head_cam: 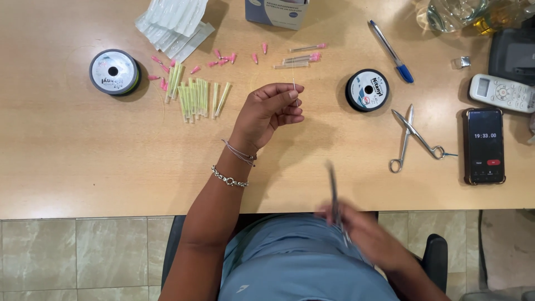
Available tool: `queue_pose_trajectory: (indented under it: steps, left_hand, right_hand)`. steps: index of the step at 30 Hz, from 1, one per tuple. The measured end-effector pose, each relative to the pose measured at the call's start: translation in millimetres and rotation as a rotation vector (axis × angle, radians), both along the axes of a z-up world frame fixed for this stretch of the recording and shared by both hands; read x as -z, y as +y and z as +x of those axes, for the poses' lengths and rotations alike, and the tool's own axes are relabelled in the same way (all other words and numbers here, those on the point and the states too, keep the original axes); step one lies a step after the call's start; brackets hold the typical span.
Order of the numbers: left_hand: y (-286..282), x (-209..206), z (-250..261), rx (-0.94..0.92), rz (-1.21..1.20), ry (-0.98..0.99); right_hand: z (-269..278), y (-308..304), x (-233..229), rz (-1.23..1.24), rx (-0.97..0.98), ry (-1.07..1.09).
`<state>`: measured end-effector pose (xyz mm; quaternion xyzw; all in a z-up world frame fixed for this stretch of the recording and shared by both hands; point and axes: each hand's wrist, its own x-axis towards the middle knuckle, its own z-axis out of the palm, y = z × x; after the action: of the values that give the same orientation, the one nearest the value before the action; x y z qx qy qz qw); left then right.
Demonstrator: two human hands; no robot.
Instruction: The person sits at a table and assembles medical supplies by inserting a thin needle into a small pink plastic tube. They use a pair of metal hemostats to hold the needle steady while inserting it into the tube. The person repeats this process with multiple needles and tubes, placing the finished assemblies on the table.
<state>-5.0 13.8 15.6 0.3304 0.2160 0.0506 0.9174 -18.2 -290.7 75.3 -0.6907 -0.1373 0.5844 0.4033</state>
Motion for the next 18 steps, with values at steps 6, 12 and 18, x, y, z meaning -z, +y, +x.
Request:
queue_pose_trajectory:
  steps: [6,12,18]
  left_hand:
    - [-3.3,14.2,2.7,-0.021,0.045,-0.072]
    - [-4.8,13.9,2.8,-0.042,0.085,-0.077]
    - [-7.0,17.6,4.6,-0.078,0.147,-0.084]
  right_hand:
    - [53.9,4.2,58.9,0.474,0.172,-0.032]
    - [92.6,53.8,83.1,0.54,0.006,0.03]
    - [113.0,100.9,67.3,0.584,-0.161,0.139]
